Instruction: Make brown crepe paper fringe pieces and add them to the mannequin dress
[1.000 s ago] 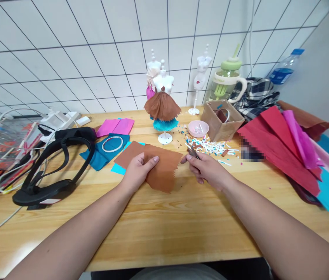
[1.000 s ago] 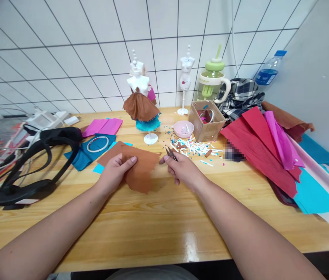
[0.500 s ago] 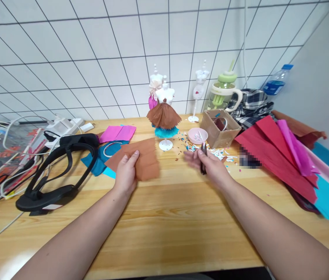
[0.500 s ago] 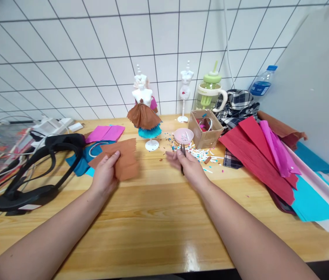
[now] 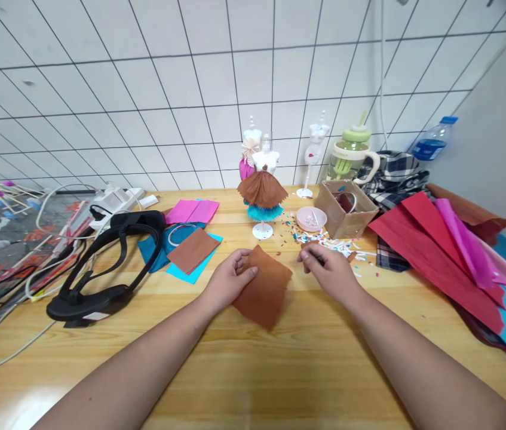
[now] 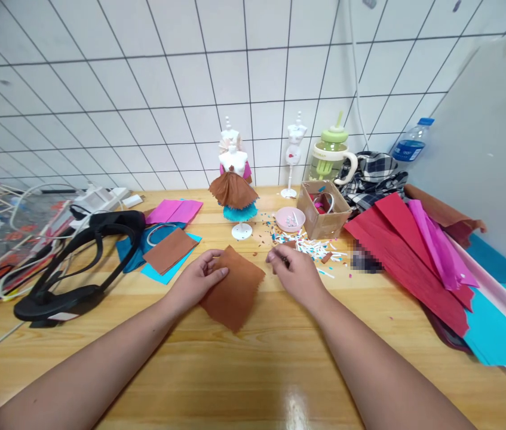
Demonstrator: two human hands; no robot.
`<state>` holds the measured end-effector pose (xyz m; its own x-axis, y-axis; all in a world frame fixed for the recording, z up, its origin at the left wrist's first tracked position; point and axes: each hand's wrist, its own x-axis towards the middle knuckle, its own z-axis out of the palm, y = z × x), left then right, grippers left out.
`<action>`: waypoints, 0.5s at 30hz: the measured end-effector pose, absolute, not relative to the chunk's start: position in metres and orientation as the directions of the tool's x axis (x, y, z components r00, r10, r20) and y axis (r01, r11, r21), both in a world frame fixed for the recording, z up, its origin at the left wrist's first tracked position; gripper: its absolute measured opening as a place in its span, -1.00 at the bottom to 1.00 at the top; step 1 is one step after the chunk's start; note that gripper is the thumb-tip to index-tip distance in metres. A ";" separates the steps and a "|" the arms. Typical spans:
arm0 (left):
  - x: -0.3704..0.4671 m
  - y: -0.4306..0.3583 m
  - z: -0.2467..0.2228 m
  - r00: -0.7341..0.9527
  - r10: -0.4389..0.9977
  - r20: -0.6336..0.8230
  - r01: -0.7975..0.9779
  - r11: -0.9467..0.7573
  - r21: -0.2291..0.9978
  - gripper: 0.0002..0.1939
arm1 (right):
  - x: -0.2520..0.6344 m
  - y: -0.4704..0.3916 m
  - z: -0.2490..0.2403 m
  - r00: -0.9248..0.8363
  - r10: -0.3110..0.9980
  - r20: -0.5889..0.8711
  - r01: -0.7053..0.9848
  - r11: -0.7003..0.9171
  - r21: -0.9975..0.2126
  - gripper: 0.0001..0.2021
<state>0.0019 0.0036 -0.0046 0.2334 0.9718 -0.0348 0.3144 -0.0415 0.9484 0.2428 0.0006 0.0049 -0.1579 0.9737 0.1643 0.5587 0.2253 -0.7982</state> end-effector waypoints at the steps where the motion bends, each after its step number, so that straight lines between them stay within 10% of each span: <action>1: 0.000 0.003 -0.001 0.215 0.975 0.048 0.471 -0.146 0.870 -0.57 | 0.241 -0.002 0.005 -0.246 0.952 0.182 0.614 0.298 -0.731 -0.76; 4: -0.019 0.008 0.014 0.216 0.935 0.282 0.843 -0.324 0.430 -0.55 | 0.232 -0.009 0.000 -0.486 0.859 0.160 0.656 0.479 -0.583 -0.81; 8: -0.057 0.022 0.023 0.091 0.986 0.142 0.996 -0.088 -0.023 -0.67 | 0.221 -0.015 -0.007 -0.619 0.783 0.061 0.665 0.564 -0.489 -0.80; 15: -0.071 0.035 0.014 0.056 0.998 0.015 0.998 -0.056 0.002 -0.66 | 0.222 -0.016 -0.011 -0.668 0.739 0.090 0.616 0.617 -0.489 -0.67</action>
<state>-0.0707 0.0345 0.0139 0.0558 0.9983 0.0153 0.9984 -0.0558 0.0020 0.2215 -0.0155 -0.0114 -0.6680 0.7387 0.0905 0.6161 0.6171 -0.4894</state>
